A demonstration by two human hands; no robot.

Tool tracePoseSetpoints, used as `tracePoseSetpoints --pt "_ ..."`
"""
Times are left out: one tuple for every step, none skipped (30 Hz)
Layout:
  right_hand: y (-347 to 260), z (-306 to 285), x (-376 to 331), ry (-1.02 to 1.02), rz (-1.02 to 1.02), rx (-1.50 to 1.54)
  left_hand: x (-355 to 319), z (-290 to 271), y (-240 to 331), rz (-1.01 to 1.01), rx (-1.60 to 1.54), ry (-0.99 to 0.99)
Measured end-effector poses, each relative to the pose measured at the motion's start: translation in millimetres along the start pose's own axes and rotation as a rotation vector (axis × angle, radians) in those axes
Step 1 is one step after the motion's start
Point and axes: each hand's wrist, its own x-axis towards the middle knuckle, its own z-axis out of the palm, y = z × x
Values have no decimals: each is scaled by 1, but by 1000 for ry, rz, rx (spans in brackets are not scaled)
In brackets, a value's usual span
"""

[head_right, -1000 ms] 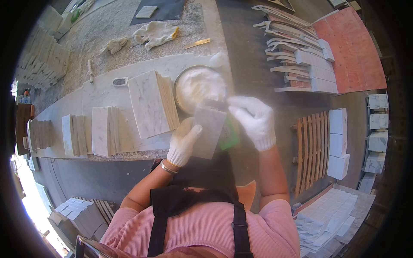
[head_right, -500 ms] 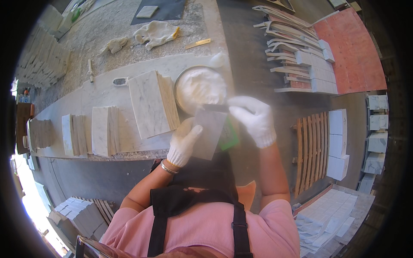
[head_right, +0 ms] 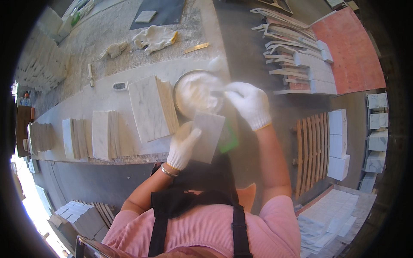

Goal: The person applies a white paste to the edges of rectangular white tiles using a small metal spatula, then smooths the edges with a green plastic scraper. The person handles tiles one at a time, repeatedly scooping paste and spreading it along the tile edges before stacking the treated tiles.

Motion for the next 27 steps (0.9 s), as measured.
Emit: tracePoseSetpoints --pt "1 5 8 -62 0 -14 0 1 0 -10 -7 12" --pt "3 6 15 -60 21 18 0 1 0 -15 -18 10" --pt "4 8 23 -86 90 30 -1 2 1 -35 -17 9" --pt "5 6 32 -52 86 29 -1 2 1 -67 -3 16" --pt "6 6 44 -22 87 25 -1 2 1 -54 -13 4" --pt "7 6 55 11 105 -21 -1 1 1 -52 -7 -3" --pt "9 7 68 -10 93 -33 -1 1 2 -50 -1 -10" --pt "10 10 80 -63 96 -40 0 0 2 -40 10 -12" --pt "12 14 91 -102 92 -36 0 0 3 -32 21 -14" --pt "14 19 100 -160 106 -60 -1 -1 3 -28 52 -6" --pt "16 24 107 -210 102 -73 -2 -1 4 -23 37 -19" --pt "18 28 113 -261 96 -86 -2 -1 4 -22 42 -21" --pt "18 31 118 -279 106 -19 -2 -1 4 -27 73 -14" --pt "18 31 118 -299 120 48 -3 -1 3 -17 60 -12" --pt "17 30 116 -312 161 109 -3 0 2 -11 74 -1" --pt "15 25 109 -260 200 267 -2 0 2 -4 89 9" --pt "11 18 102 -186 173 309 -2 -1 1 -10 78 -3" --pt "6 9 90 -128 30 354 -1 -1 0 -15 68 -17" --pt "1 -2 75 -61 -43 369 0 -2 0 -21 88 -23" --pt "-4 -13 58 -84 -13 390 0 -2 -1 -20 70 -38" --pt "-9 -23 40 -110 -17 428 0 -3 -1 -20 82 -42" --pt "-14 -29 24 -188 13 577 0 -3 -1 -21 115 -39" --pt "-18 -35 6 -195 29 532 1 -3 0 -19 104 -41" --pt "-21 -39 -7 -215 50 465 1 -3 0 -19 114 -37" --pt "-22 -43 -18 -232 0 431 1 -3 1 -24 142 -31" --pt "-24 -41 -27 -235 29 377 1 -3 2 -34 114 -37" --pt "-25 -39 -33 -233 79 301 2 -3 3 -49 106 -41"
